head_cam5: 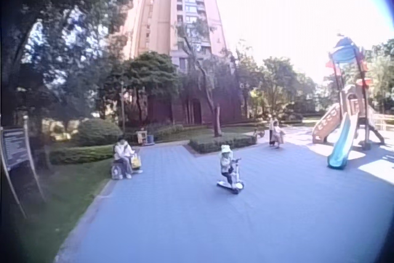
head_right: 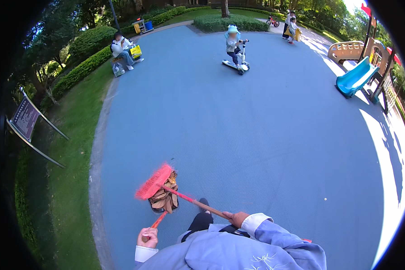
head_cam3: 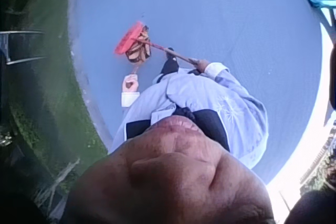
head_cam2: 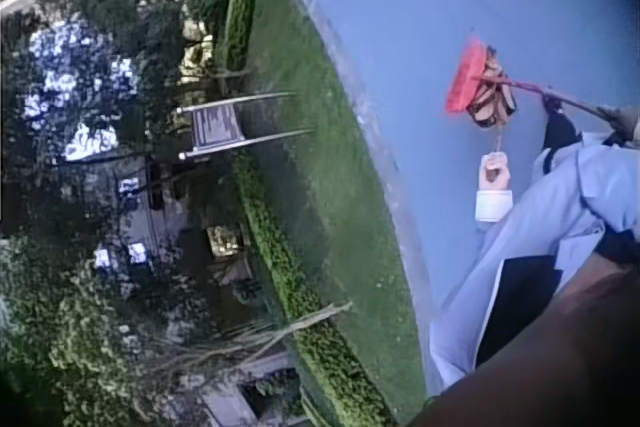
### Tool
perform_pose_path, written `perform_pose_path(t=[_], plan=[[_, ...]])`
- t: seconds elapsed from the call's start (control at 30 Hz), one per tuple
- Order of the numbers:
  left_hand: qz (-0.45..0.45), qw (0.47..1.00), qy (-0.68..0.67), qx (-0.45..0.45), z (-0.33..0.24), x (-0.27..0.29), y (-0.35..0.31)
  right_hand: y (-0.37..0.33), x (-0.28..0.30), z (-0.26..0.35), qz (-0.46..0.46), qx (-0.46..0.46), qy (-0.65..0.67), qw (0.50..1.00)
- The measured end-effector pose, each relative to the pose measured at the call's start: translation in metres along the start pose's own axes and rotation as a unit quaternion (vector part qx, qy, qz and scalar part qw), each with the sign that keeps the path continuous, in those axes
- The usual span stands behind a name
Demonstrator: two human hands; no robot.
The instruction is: The person sweeps scattered leaves from a stone path and grassy areas using a red broom and a dustpan. They gather leaves into piles and scoop them into the dustpan, then walk toward a playground area while carrying the collected leaves.
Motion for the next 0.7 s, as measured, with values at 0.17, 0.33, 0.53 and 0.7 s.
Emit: perform_pose_path(t=[0.17,0.33,0.53,0.7], plan=[[-0.004,0.999,0.002,0.044,-0.018,-0.123,0.112,0.087,0.135,0.017,0.004,-0.037,0.041,0.998],[-0.022,0.998,0.011,0.06,-0.023,-0.253,0.205,0.155,0.258,0.03,-0.03,-0.036,0.067,0.997],[-0.013,0.998,0.047,0.048,-0.041,-0.368,0.35,0.292,0.386,0.014,-0.041,-0.023,0.078,0.996],[-0.016,0.999,0.029,0.026,-0.053,-0.478,0.466,0.421,0.507,0.001,-0.02,-0.004,0.078,0.997]])
Point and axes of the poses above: each hand's wrist, its own y-axis towards the middle knuckle, its own x-axis out of the back of the hand, z = x × y, the point moved 7 cm from there along y, towards the middle knuckle, and after that the axes turned 12 degrees about y, right-handed, at the moved point
